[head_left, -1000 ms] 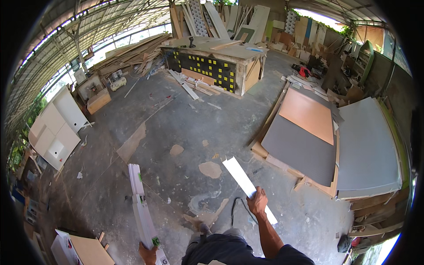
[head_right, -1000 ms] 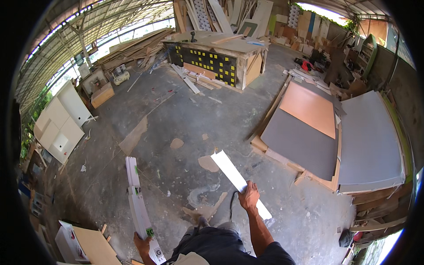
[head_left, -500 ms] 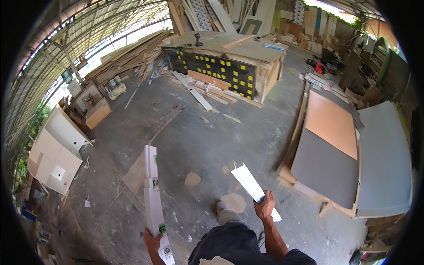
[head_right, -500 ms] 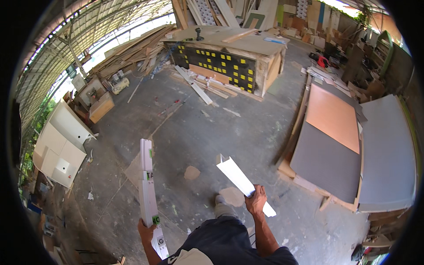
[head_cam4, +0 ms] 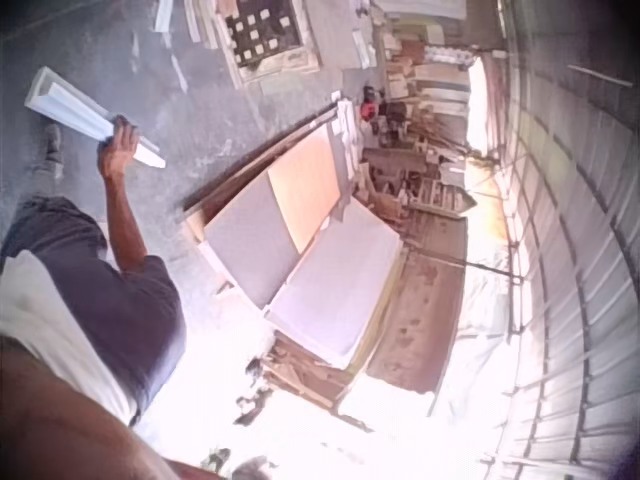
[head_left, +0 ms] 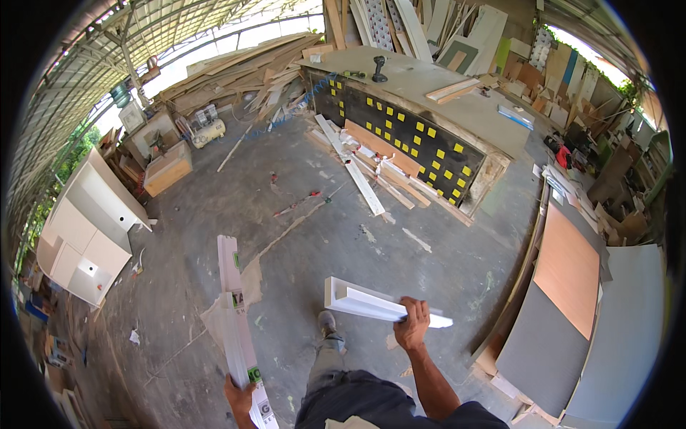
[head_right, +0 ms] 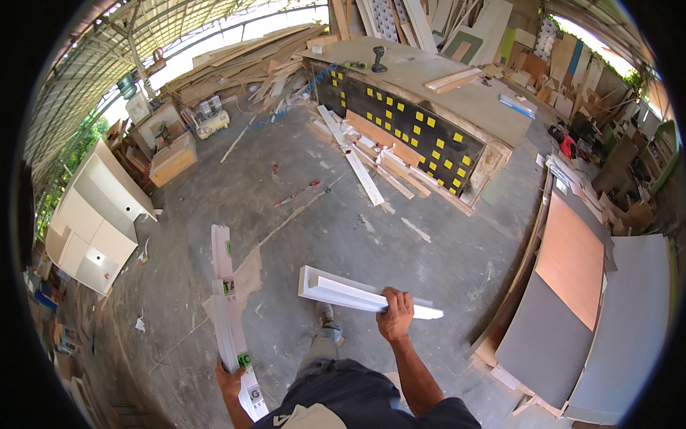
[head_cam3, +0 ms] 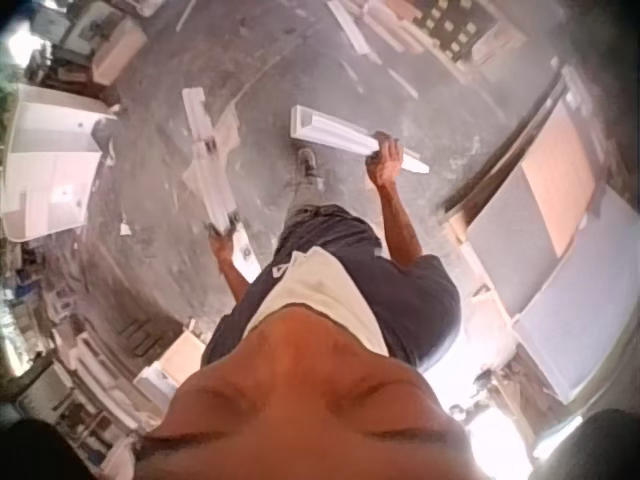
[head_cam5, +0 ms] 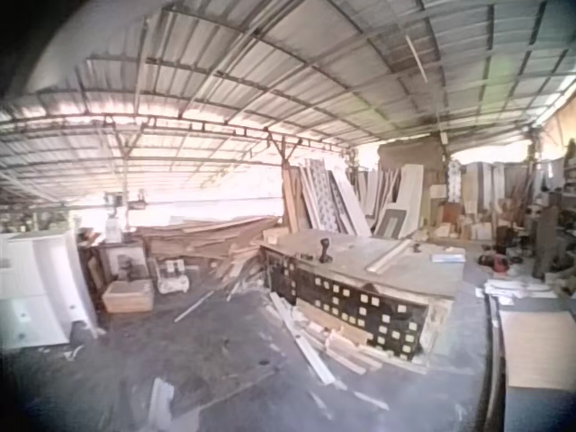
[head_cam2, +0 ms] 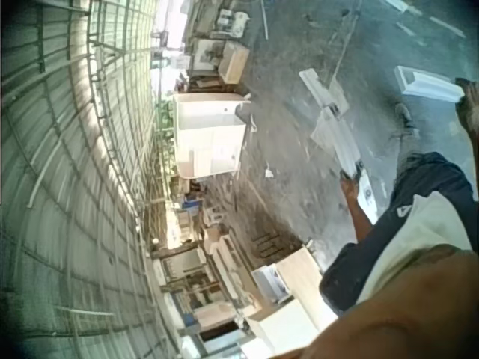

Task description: The person retrieves white plastic molding strips from a cabinet and places them on a workbench. They then use a pneumatic nail gun to fasten the strips together, repeatedly aligning and nailing the pieces to form a larger assembly.

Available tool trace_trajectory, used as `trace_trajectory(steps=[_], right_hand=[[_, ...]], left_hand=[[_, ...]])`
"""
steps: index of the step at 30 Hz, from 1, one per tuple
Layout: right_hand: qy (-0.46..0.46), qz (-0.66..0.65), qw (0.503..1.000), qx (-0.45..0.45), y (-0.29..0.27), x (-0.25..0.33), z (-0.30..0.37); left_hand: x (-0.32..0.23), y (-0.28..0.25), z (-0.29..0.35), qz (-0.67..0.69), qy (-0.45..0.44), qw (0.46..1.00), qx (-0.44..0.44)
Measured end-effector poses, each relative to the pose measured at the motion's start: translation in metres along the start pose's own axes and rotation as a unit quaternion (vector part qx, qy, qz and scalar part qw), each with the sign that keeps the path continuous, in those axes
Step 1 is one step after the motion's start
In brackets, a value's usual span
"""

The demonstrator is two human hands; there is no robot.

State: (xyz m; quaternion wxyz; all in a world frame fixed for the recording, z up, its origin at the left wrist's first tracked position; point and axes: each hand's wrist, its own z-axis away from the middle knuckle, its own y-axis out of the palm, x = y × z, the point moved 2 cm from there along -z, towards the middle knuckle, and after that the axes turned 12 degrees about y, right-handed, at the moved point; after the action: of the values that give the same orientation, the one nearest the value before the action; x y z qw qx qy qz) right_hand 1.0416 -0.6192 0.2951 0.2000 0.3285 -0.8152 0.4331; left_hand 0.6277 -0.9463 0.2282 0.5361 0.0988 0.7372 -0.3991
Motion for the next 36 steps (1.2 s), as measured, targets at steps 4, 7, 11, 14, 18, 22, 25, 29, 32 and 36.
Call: trace_trajectory(steps=[4, 7, 11, 14, 18, 22, 25, 29, 32, 36], right_hand=[[-0.029, 0.066, 0.997, -0.042, 0.071, 0.012, -0.100], [-0.035, 0.109, 0.992, -0.053, 0.110, 0.024, -0.164], [-0.052, 0.117, 0.987, -0.095, 0.175, 0.027, -0.242], [-0.058, 0.129, 0.983, -0.118, 0.225, 0.022, -0.298], [-0.053, 0.092, 0.984, -0.139, 0.312, 0.006, -0.381], [-0.022, 0.051, 0.991, -0.124, 0.397, -0.001, -0.475], [-0.013, 0.021, 0.996, -0.086, 0.452, 0.000, -0.552], [-0.023, -0.026, 0.999, -0.015, 0.523, 0.013, -0.643], [-0.034, -0.038, 0.998, 0.022, 0.581, 0.007, -0.690], [0.004, -0.009, 1.000, 0.015, 0.647, -0.022, -0.751]], left_hand=[[-0.003, 0.038, -0.156, -0.021, -0.002, 1.000, 0.005], [-0.036, 0.071, -0.276, -0.032, 0.005, 0.999, 0.022], [-0.039, 0.112, -0.425, -0.066, 0.032, 0.997, 0.032], [-0.084, 0.162, -0.527, -0.047, 0.007, 0.996, 0.078], [-0.090, 0.213, -0.652, -0.057, 0.057, 0.994, 0.074], [-0.111, 0.263, -0.759, -0.081, 0.059, 0.993, 0.069], [-0.145, 0.300, -0.812, -0.146, 0.097, 0.984, 0.037], [-0.161, 0.334, -0.893, -0.033, 0.042, 0.997, 0.049], [-0.122, 0.351, -0.950, -0.037, 0.094, 0.995, -0.026], [-0.171, 0.409, -1.061, -0.058, 0.035, 0.997, 0.046]])
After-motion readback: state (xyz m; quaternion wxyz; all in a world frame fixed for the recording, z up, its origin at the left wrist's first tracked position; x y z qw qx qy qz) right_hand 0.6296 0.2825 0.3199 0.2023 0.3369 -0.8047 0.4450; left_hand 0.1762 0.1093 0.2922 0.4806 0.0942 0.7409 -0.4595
